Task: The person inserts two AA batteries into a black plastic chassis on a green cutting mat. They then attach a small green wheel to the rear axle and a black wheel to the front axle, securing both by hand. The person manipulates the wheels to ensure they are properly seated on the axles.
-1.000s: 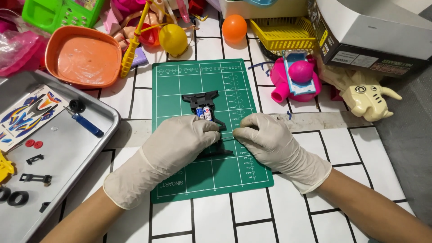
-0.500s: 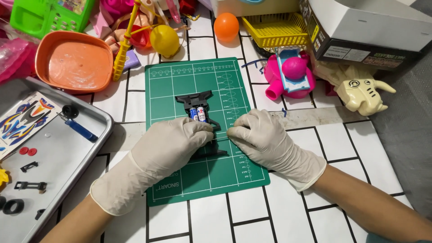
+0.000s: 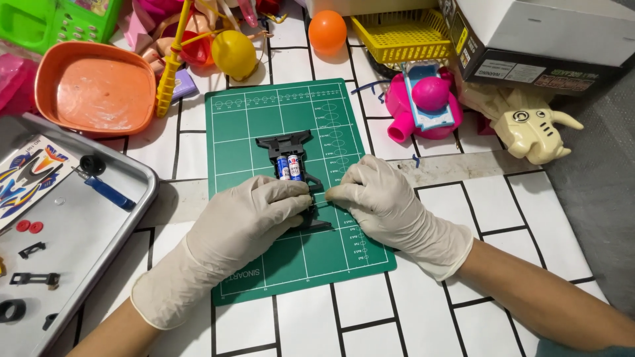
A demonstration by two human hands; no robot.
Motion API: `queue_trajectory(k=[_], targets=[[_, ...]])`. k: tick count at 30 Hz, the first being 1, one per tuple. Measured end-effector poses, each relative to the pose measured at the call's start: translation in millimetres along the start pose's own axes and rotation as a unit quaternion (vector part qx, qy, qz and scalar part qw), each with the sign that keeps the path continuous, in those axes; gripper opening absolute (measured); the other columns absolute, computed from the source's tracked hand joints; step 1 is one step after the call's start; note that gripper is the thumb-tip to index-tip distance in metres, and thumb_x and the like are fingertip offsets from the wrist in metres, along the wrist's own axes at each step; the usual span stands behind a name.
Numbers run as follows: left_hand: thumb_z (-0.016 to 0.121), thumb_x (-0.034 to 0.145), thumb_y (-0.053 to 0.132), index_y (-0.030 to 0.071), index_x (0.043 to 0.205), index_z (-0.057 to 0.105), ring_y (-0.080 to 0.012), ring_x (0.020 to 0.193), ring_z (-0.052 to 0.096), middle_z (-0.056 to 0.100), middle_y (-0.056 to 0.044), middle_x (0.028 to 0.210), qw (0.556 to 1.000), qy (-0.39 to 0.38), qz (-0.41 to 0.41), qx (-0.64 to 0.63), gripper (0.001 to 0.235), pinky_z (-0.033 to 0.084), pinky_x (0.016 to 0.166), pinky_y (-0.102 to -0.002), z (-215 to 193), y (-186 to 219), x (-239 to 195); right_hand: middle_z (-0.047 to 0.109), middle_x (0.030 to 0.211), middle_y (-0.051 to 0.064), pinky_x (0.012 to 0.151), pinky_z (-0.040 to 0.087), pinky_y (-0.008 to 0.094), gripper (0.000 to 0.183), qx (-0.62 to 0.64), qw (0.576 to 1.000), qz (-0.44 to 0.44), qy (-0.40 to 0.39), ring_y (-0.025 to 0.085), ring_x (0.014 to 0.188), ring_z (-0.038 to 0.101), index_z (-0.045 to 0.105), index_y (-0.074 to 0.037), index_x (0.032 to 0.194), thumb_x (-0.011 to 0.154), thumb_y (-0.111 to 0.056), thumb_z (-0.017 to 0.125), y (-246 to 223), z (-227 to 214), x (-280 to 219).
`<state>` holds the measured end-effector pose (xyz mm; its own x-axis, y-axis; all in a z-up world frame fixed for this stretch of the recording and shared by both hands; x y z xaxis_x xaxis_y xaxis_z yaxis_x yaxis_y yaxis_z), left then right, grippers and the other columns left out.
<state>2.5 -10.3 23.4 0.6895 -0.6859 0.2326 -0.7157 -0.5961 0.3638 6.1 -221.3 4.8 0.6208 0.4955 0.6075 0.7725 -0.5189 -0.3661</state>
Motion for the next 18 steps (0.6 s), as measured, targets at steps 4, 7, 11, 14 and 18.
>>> queue_trajectory(k=[4,7,11,14,18], targets=[[0.068,0.093,0.025,0.024,0.112,0.073,-0.0197,0.115,0.065,0.071,0.006,0.122,1.0,0.0,-0.004,0.0,0.019,0.06,0.081,-0.036,6,-3,-2,0.057,0.076,-0.002,0.069,0.052,0.034,0.015,0.022,0.999,0.023,-0.001,0.023,0.075,0.058,0.077,-0.017,0.091,0.088,-0.003,0.075,-1,0,1],[0.068,0.094,0.025,0.026,0.111,0.074,-0.0197,0.114,0.066,0.07,0.007,0.123,1.0,-0.003,-0.006,-0.008,0.018,0.06,0.081,-0.036,9,-5,-2,0.057,0.076,-0.001,0.069,0.053,0.035,0.013,0.018,0.999,0.032,-0.003,0.023,0.074,0.059,0.077,-0.016,0.09,0.089,-0.003,0.075,-2,-1,0],[0.07,0.091,0.022,0.026,0.112,0.074,-0.0198,0.109,0.067,0.072,0.007,0.12,0.999,0.038,0.002,-0.015,0.021,0.06,0.079,-0.035,15,-8,-4,0.057,0.077,0.0,0.068,0.053,0.036,0.011,-0.016,1.0,0.02,-0.018,0.024,0.074,0.058,0.075,-0.014,0.091,0.09,-0.003,0.073,-7,-1,1],[0.073,0.09,0.02,0.026,0.115,0.073,-0.0176,0.105,0.068,0.072,0.008,0.118,0.993,0.112,0.028,-0.001,0.026,0.059,0.078,-0.031,12,-6,-13,0.057,0.078,0.001,0.067,0.053,0.036,0.009,-0.02,0.999,0.015,-0.03,0.024,0.073,0.058,0.074,-0.013,0.093,0.091,-0.004,0.073,-15,1,2],[0.075,0.088,0.016,0.021,0.113,0.074,-0.0199,0.102,0.07,0.074,0.005,0.115,0.989,0.146,0.029,-0.022,0.025,0.06,0.077,-0.031,10,-6,-18,0.056,0.081,0.003,0.068,0.053,0.036,0.01,-0.033,0.999,-0.017,-0.037,0.025,0.074,0.057,0.074,-0.012,0.098,0.092,-0.004,0.071,-19,5,3]])
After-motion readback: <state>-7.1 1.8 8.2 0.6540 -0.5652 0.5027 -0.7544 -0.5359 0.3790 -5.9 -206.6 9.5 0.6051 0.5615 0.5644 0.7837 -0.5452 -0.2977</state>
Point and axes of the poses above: each hand's wrist, its own x-axis towards the middle knuckle, its own z-axis out of the palm, y = z × x, the point moved 4 cm from there along x, towards the middle knuckle
